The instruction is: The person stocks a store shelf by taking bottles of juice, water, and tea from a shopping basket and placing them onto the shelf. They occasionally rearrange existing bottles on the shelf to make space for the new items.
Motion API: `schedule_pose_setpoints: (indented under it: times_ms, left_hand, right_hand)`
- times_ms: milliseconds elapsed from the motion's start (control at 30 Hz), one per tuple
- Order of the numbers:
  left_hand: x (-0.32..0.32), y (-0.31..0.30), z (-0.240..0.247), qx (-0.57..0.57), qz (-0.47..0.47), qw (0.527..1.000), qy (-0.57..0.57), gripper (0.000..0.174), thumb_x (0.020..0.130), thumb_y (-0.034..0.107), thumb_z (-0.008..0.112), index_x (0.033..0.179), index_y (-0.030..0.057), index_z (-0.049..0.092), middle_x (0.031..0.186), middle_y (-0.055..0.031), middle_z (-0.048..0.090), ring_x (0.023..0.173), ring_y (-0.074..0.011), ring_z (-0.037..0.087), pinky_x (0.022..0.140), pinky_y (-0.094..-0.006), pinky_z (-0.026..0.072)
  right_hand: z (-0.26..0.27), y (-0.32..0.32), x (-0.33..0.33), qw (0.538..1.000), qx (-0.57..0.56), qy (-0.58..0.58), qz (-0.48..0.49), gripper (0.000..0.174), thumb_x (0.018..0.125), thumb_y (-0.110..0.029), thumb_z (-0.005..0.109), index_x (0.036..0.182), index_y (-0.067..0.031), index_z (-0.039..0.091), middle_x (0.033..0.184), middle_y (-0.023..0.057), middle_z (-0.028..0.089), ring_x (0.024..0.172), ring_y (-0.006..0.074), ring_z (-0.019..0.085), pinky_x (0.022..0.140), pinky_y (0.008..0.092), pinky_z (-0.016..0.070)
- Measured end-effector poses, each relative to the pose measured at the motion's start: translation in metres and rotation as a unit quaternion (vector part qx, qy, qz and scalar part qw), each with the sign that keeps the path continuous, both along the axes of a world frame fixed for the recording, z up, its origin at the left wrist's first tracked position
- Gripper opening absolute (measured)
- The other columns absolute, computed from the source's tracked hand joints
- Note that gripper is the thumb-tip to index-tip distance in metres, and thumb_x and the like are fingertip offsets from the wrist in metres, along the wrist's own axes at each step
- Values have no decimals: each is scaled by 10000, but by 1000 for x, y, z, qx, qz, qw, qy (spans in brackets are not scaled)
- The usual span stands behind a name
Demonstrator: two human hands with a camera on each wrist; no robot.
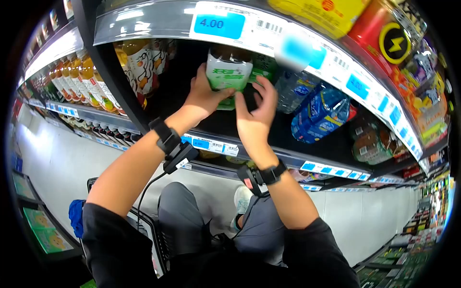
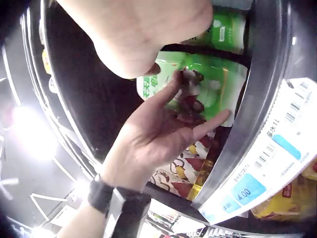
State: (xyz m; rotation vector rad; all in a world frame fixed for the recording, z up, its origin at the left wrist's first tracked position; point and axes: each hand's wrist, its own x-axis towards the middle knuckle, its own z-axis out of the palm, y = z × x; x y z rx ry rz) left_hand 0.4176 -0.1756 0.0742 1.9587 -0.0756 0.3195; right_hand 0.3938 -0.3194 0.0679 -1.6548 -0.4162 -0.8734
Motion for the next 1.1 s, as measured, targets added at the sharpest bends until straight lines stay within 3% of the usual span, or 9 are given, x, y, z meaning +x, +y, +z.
schedule_pose_setpoints:
  times_ms: [33, 67, 167, 433, 567, 767, 833, 867, 1100]
  left_hand:
    - [4, 0, 1, 20, 15, 1000, -8, 739, 837, 216, 734, 1390, 60, 269, 1186, -126, 552, 1062, -207, 591, 647, -329, 568]
    - [7, 0, 1, -15, 10, 1000, -1, 812, 781, 230, 769, 1388, 23, 271, 1216, -192, 522, 1142, -294, 502, 842, -388, 467]
    - [31, -4, 1, -56, -13, 998, -6, 882, 722, 236, 802, 1380, -14, 271, 1241, -253, 493, 1208, -406, 410, 1049, -457, 346]
    - [101, -8, -13, -88, 29, 995, 37, 838, 698, 210, 818, 1293, -46, 286, 1222, -324, 430, 1174, -412, 446, 949, -424, 449]
    - [142, -3, -35, -164, 9, 980, -113, 832, 650, 192, 855, 1249, -54, 333, 1180, -302, 517, 1084, -375, 563, 900, -411, 497]
    - [177, -7, -29, -115, 67, 983, -127, 714, 695, 196, 806, 1222, -46, 390, 1153, -290, 550, 1066, -374, 583, 880, -417, 505]
    - [184, -13, -24, -109, 62, 983, -137, 684, 704, 195, 794, 1215, -45, 407, 1146, -284, 557, 1059, -370, 588, 874, -417, 507]
    - [188, -15, -21, -107, 62, 982, -140, 670, 709, 194, 788, 1212, -44, 416, 1143, -281, 561, 1056, -368, 590, 871, -417, 508]
    - [204, -27, -10, -83, 48, 984, -150, 570, 740, 191, 745, 1189, -39, 478, 1120, -260, 588, 1033, -356, 608, 852, -414, 517]
  right_hand:
    - [4, -2, -7, 999, 14, -36, 3, 479, 763, 4, 712, 1202, -7, 523, 1170, 166, 526, 1067, 307, 544, 921, 364, 441]
    - [6, -3, -7, 998, 21, -54, 18, 418, 772, 6, 704, 1157, 3, 541, 1139, 167, 548, 1044, 307, 556, 916, 364, 445]
    - [16, -3, -34, 984, -13, -167, 56, 289, 771, 31, 688, 1039, 20, 580, 998, 174, 627, 931, 311, 614, 881, 406, 474]
    - [21, -6, -73, 950, -129, -173, 226, 264, 682, 42, 698, 924, -14, 609, 830, 115, 653, 755, 275, 649, 840, 464, 497]
    - [20, -11, -78, 940, -161, -151, 260, 246, 673, 35, 703, 895, -22, 614, 797, 96, 649, 713, 247, 646, 825, 447, 497]
    - [18, -26, -75, 921, -221, -153, 282, 346, 731, 58, 656, 1042, -35, 537, 778, 92, 661, 720, 242, 639, 869, 469, 473]
    - [18, -31, -73, 922, -222, -145, 283, 331, 729, 61, 652, 1027, -33, 544, 777, 95, 660, 715, 240, 638, 866, 468, 475]
    - [15, -28, -71, 938, -174, -143, 262, 198, 648, 38, 706, 824, -22, 638, 722, 90, 637, 672, 235, 631, 803, 420, 494]
    - [14, -39, -66, 939, -196, -118, 257, 179, 639, 27, 705, 800, -26, 649, 715, 81, 631, 676, 229, 623, 808, 410, 494]
